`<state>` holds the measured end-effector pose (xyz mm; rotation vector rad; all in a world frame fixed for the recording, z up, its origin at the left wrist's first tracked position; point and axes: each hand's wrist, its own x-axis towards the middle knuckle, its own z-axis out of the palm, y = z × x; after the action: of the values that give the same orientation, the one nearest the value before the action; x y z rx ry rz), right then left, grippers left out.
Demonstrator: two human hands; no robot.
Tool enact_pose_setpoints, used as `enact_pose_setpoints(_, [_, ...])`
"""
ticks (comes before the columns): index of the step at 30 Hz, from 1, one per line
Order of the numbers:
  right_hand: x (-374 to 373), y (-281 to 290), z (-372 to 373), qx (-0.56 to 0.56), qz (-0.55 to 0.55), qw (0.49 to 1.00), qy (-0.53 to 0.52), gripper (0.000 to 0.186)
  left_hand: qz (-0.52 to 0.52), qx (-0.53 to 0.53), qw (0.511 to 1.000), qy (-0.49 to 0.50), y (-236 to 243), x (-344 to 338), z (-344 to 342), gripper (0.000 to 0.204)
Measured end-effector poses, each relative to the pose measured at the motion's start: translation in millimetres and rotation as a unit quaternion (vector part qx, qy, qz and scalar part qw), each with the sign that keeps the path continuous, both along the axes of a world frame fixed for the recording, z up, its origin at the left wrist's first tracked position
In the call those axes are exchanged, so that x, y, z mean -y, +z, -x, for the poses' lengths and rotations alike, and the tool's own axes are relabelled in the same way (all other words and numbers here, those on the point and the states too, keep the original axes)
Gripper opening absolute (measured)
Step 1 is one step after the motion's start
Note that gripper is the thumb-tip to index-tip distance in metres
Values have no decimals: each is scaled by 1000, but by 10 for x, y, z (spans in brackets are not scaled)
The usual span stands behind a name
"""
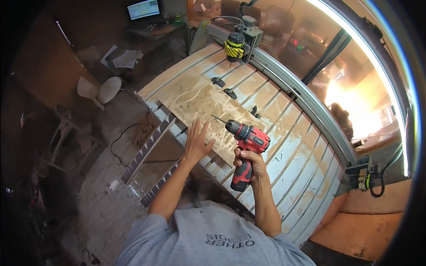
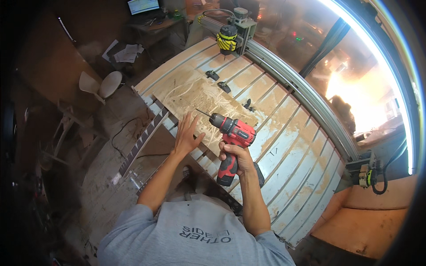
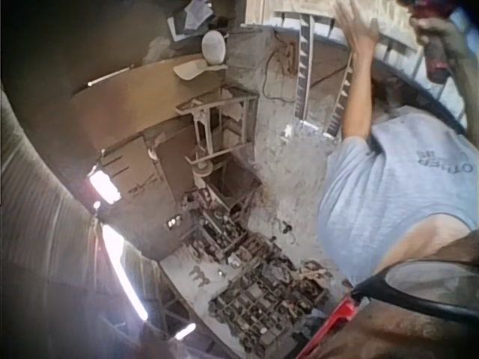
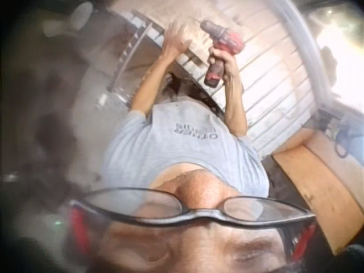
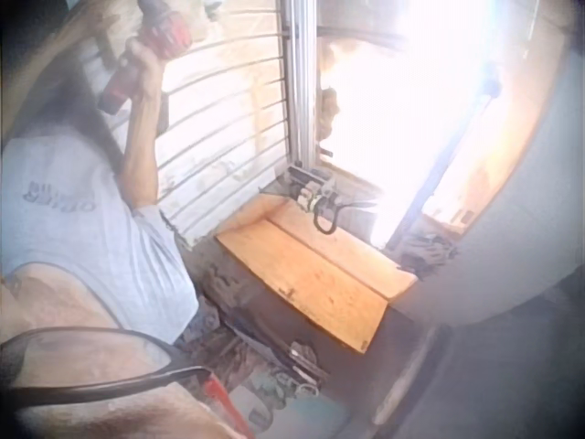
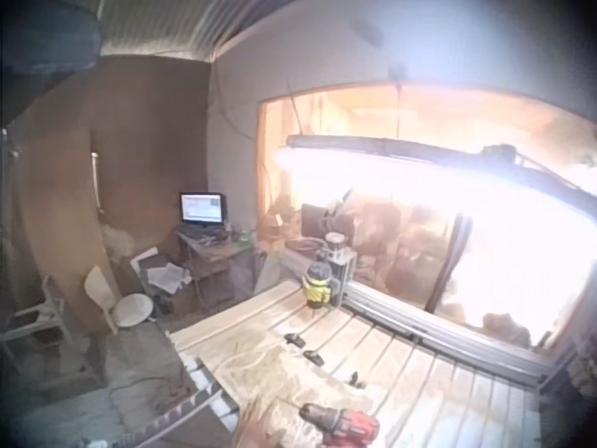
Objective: The person secures two guitar neck blanks and a fretboard template to a CNC machine bed, then uses a cordless drill to fasten them into place.
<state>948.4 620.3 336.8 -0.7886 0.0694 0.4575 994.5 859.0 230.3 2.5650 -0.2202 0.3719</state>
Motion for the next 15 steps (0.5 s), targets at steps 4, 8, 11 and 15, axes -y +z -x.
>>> enact_pose_setpoints(4, [-13, -217, 58, 7, -91, 995, 38, 52, 141, 10, 989, 38, 180, 40, 597, 60])
enact_pose_setpoints(8, [-158, -308, 163, -19, -121, 987, 101, 69, 461, -160, 872, 35, 417, 140, 1195, 42])
enact_pose_setpoints(11, [-332, -330, 286, -41, -113, 986, 120, 62, 587, -229, 777, -18, 721, 282, 1477, 41])
enact_pose_setpoints(15, [-608, -355, 409, -30, -95, 984, 144, 51, 642, -199, 741, -16, 843, 336, 1650, 35])
